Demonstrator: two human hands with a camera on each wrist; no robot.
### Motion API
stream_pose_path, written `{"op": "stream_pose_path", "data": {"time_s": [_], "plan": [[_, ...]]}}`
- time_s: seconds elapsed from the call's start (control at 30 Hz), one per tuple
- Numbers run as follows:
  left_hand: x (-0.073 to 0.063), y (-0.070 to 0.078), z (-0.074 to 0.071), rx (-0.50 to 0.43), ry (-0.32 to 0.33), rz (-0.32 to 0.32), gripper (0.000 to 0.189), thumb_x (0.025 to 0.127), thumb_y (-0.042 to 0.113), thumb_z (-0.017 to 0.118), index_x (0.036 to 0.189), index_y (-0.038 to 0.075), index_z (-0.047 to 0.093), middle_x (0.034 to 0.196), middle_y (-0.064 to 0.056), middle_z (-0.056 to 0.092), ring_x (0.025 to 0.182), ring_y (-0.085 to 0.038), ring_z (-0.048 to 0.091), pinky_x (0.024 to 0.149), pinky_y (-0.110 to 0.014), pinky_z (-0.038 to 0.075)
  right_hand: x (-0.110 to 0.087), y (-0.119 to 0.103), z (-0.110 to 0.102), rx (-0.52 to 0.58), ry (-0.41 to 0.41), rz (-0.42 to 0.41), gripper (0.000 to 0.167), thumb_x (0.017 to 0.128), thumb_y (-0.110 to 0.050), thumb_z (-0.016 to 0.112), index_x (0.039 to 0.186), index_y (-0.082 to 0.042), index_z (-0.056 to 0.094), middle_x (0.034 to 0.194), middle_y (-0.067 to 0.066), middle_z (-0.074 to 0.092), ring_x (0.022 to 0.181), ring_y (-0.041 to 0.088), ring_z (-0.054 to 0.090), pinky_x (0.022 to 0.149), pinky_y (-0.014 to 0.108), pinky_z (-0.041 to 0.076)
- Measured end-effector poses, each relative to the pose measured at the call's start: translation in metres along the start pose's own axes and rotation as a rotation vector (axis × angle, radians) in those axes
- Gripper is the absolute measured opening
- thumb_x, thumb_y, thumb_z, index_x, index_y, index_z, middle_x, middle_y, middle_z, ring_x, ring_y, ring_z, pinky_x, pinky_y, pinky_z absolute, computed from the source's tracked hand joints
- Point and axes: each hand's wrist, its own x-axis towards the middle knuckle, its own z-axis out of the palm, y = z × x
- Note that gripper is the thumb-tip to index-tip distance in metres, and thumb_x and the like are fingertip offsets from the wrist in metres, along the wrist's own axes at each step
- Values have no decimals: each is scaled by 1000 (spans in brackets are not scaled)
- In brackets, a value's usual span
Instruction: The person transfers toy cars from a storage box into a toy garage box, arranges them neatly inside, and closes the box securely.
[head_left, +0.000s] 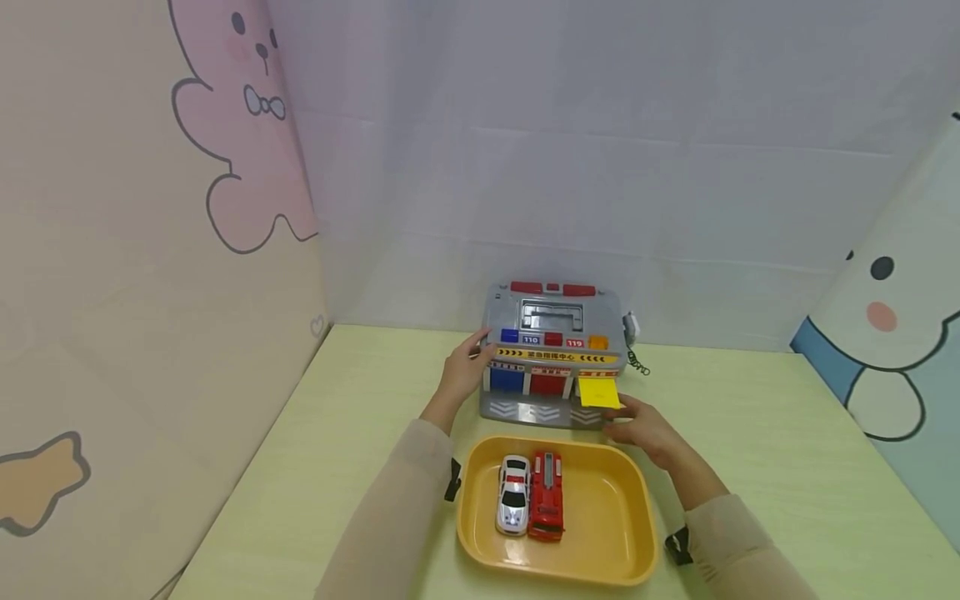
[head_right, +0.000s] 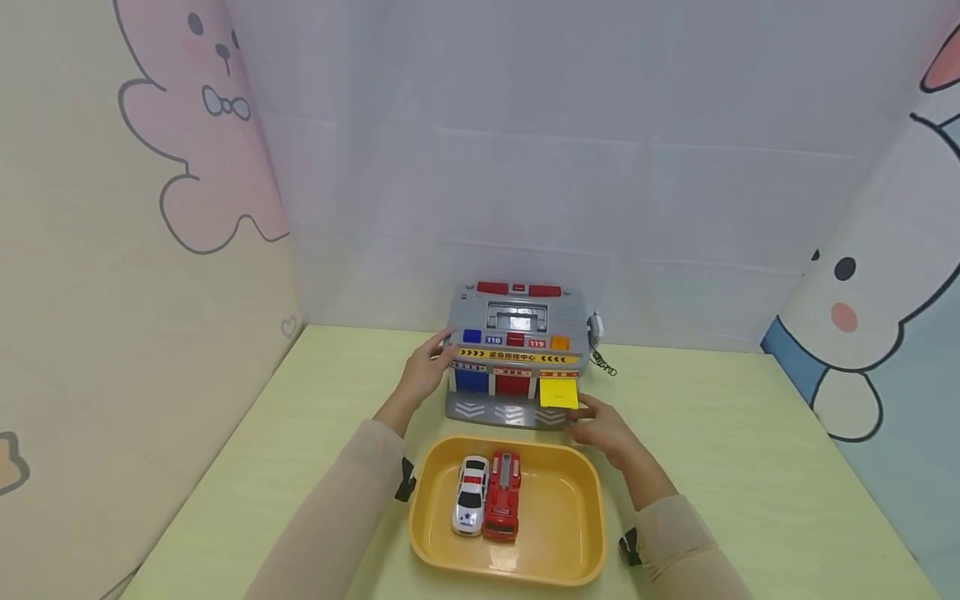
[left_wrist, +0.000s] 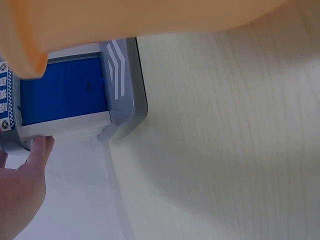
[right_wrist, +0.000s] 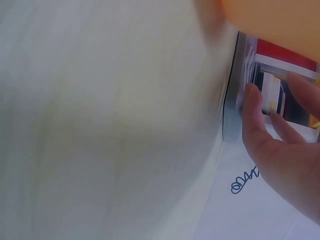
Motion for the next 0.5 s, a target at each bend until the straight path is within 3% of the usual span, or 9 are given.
{"op": "stream_pose_path", "data": {"time_s": [0.2, 0.33, 0.5], "plan": [[0, 0, 0, 0, 1, 0, 48, 101, 38, 54, 146, 25, 48, 137, -17, 53, 125, -33, 50, 99, -48, 45, -3, -3, -2, 27, 90, -34, 62, 96, -1, 55, 148, 12, 23, 130, 38, 47, 107, 40, 60, 90, 48, 52], [0, 0, 0, -3, 0, 3, 48, 101, 38, 54, 146, 25, 48, 138, -17, 53, 125, -33, 50, 99, -48, 45, -2, -7, -2, -17, 268, -90, 45, 103, -12, 48, 143, 6, 39, 128, 32, 52, 106, 37, 61, 89, 45, 52], [0, -1, 0, -6, -2, -1, 48, 100, 38, 54, 146, 25, 47, 139, -17, 52, 126, -33, 50, 99, -48, 45, -1, -16, 1, -192, 483, -233, 37, 101, -16, 55, 132, 3, 52, 125, 25, 52, 112, 38, 53, 93, 48, 48]]}}
